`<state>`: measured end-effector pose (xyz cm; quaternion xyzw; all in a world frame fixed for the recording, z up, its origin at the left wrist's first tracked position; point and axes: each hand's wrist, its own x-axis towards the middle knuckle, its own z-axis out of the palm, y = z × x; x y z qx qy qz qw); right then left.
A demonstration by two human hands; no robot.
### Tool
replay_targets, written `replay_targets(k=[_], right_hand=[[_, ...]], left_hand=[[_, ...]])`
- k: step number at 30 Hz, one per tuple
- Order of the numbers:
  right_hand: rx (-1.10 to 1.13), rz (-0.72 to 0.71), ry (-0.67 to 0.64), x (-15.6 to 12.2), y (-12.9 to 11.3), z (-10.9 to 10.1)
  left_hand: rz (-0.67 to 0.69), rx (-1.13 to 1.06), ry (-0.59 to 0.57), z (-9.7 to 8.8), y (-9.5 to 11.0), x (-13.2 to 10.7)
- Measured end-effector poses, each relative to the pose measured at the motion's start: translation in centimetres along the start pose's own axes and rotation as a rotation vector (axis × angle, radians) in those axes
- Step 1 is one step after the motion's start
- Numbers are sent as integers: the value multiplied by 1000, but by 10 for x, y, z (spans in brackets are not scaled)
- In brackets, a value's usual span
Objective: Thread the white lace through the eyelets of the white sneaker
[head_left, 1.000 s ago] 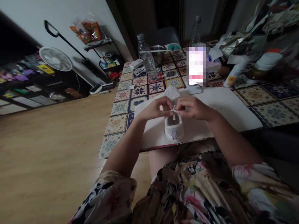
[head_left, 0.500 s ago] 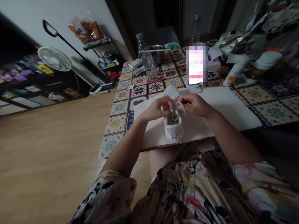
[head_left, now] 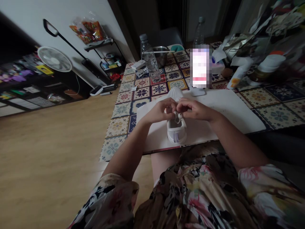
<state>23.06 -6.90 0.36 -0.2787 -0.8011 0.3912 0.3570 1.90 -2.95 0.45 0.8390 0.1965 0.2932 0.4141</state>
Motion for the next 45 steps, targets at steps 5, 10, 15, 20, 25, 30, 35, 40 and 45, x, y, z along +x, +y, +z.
replay_targets(k=[5,10,15,20,25,30,35,40,45], right_hand=[[52,23,0,0,3,0],[99,62,-12,0,4,0],[112,66,-24,0,3,-1],[155,85,-29,-1,3,0],[186,80,-34,-1,0,-2],[390,131,-60,-2,-6,-2],[609,205,76,-5,-9,-5],[606,67,287,-5,-8,-15],[484,-98,436,-9,0,-29]], left_hand=[[-11,-32,-2,0,-1,0],[-37,-69,-1,0,-4,-1],[-55,-113,8,-3,-7,-1],[-106,-298,33,-1,-10,-2],[-137,-499,64,2,-10,-1],[-166,-566,99,1,-5,0],[-124,-630,244,-4,-4,-1],[-104,-510,563,-16,-1,-3],[13,-361,734,-25,4,-5]])
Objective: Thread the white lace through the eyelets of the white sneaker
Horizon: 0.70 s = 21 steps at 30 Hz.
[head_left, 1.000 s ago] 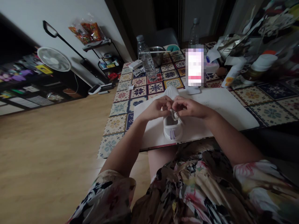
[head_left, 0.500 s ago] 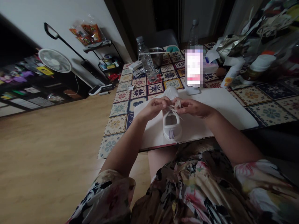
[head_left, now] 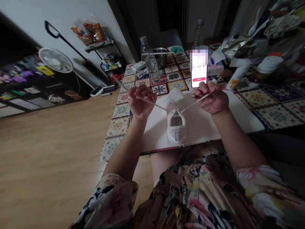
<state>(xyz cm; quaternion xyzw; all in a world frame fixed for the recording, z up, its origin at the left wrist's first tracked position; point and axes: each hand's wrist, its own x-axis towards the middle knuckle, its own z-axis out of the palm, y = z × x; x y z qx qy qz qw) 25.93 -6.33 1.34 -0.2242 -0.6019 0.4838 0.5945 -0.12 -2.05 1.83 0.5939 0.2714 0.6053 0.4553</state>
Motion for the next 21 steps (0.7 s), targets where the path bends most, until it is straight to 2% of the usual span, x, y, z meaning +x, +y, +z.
replay_targets(k=[3,6,10,13,16,18,20,21], right_hand=[[38,-65,107,-2,1,-13],[40,-105,219,-5,2,-25],[56,-207,232,-7,-3,-29],[87,-163,194,-5,-9,-19],[62,11,134,-1,-5,2],[-25,49,191,-1,5,19],[-196,50,176,-3,16,34],[-281,8,152,-5,21,39]], left_hand=[[55,5,33,-4,-2,-2],[38,45,120,-10,-7,-4],[25,69,75,-19,-9,-3],[-57,3,-69,-18,-4,-4],[-172,-62,-403,-2,0,-9],[-252,-47,-573,12,-1,-15],[-306,-66,-556,26,-4,-19],[-323,-67,-527,31,-6,-21]])
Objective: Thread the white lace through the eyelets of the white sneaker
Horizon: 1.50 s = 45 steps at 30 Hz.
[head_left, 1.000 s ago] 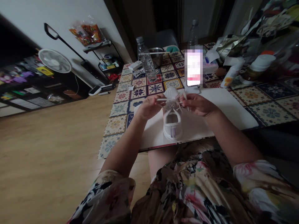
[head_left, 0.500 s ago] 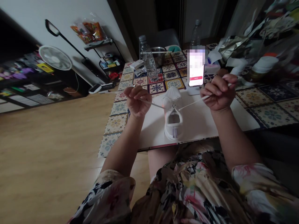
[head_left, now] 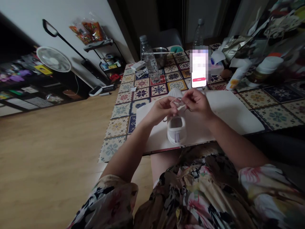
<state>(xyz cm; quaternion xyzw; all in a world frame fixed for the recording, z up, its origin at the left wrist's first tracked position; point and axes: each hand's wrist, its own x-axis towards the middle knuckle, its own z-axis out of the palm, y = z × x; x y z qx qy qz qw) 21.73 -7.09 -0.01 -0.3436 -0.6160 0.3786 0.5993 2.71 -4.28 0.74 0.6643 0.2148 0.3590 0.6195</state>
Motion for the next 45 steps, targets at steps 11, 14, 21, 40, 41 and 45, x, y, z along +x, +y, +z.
replay_targets(k=[11,14,21,40,41,45], right_hand=[[-200,-229,-113,-6,2,4],[-183,-258,-75,-5,4,6],[-133,-145,63,-6,4,6],[-118,-198,-14,-3,2,1],[-190,-253,-34,-4,1,0],[-423,-357,-66,-7,1,3]], left_hand=[[20,36,208,5,-7,5],[24,40,272,9,-7,5],[47,78,334,17,-1,2],[226,515,317,7,-3,3],[197,472,327,7,-2,3],[102,207,370,7,-1,4]])
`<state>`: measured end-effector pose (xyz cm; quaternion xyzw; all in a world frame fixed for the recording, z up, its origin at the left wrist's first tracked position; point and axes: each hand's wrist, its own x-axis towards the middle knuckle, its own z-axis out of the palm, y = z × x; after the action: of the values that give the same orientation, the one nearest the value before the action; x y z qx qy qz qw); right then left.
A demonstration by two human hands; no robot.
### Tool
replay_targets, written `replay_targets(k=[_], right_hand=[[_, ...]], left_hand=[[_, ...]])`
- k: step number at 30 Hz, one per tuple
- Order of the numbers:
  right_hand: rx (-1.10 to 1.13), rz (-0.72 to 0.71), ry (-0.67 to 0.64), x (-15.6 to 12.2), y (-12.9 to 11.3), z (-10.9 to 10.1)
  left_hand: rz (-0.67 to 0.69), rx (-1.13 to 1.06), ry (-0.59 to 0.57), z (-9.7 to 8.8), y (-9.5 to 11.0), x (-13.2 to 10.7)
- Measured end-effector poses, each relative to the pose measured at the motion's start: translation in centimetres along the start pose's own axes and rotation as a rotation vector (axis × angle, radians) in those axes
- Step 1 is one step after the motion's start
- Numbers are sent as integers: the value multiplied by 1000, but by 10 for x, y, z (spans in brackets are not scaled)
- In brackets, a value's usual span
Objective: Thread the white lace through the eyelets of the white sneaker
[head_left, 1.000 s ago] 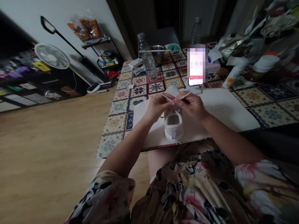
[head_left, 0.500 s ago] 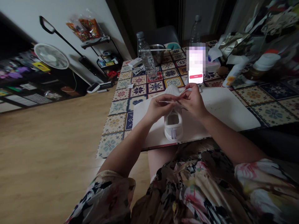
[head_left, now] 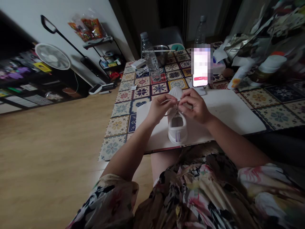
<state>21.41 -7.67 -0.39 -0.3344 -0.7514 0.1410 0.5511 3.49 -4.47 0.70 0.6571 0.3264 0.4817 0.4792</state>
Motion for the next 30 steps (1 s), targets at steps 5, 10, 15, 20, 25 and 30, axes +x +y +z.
replay_targets(k=[5,10,15,20,25,30], right_hand=[[-30,26,27,-2,3,8],[169,180,-94,1,5,3],[537,354,-75,9,-1,-11],[698,429,70,15,-3,-28],[754,511,-10,17,12,-48],[967,671,-384,20,23,-64]], left_hand=[[-62,-133,57,2,-1,0],[-78,-182,45,5,0,-2],[-114,-290,94,-4,-1,6],[-124,-334,117,-18,-5,18],[-288,-349,-44,-40,-4,22],[-429,-168,-349,-65,-2,19]])
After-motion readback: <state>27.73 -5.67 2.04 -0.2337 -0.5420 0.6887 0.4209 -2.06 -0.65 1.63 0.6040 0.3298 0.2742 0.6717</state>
